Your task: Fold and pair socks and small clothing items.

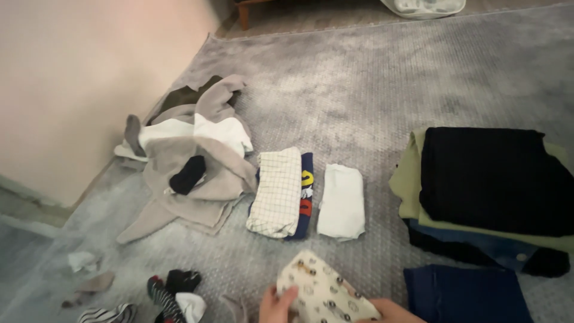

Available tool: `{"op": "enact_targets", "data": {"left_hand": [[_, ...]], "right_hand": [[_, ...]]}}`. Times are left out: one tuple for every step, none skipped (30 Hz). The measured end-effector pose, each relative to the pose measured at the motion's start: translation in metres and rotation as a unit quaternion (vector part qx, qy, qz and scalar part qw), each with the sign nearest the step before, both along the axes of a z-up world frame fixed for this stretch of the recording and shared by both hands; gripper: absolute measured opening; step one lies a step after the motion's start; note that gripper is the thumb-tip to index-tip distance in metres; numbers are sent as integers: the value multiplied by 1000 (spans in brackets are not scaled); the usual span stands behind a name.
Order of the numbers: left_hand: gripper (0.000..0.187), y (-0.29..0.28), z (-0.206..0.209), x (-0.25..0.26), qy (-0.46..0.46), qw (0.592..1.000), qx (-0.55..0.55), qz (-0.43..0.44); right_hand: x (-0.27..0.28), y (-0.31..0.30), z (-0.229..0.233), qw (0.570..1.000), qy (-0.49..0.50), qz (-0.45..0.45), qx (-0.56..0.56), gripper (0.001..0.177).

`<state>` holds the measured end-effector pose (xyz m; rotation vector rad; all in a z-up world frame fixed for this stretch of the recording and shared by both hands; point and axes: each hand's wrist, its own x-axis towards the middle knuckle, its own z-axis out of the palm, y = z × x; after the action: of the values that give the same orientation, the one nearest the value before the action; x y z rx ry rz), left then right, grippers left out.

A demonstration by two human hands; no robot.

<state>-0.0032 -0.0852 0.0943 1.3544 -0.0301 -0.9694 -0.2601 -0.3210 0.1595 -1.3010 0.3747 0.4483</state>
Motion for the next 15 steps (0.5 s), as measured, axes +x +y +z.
{"op": "enact_targets", "data": {"left_hand": [[62,-23,39,-9,29,994,6,103],[62,-42,83,-12,30,994,8,101],[64,-63,127,-14,17,996,14,91],[66,-83,171,-16,4,997,21,80],[66,-104,171,-7,5,997,22,77],[67,-124,172,3,-19,997,-37,67],[67,-145,172,13,-44,993,-98,58],[67,-168,179,24,-42,993,-98,57],[66,-190,185,34,-75,989,-112,56],[66,-212,192,43,-107,985,-126,55],[66,-229,207,49,-105,985,-127,54],[68,-246,222,55,-126,982,-136,46],[71,-261,237,61,-148,978,-145,39],[71,-272,224,70,-146,978,-144,38],[75,-280,210,77,-187,972,-141,32]], "right_hand": [[2,-2,7,997,14,-55,53,43],[7,-4,20,997,15,-57,54,43],[13,-6,33,990,25,-118,76,43],[19,-8,45,978,35,-179,98,43],[26,-13,55,978,36,-182,99,43],[35,-17,65,969,25,-233,74,43],[44,-23,75,958,13,-283,48,43],[56,-34,79,958,14,-284,47,43],[66,-44,84,948,-10,-316,18,42],[77,-54,88,937,-34,-348,-12,40],[90,-62,105,936,-32,-349,-14,40],[103,-70,122,927,-54,-369,-31,39],[117,-77,138,918,-76,-387,-47,38],[128,-83,136,918,-74,-388,-48,38],[138,-87,134,915,-77,-392,-56,38]]}}
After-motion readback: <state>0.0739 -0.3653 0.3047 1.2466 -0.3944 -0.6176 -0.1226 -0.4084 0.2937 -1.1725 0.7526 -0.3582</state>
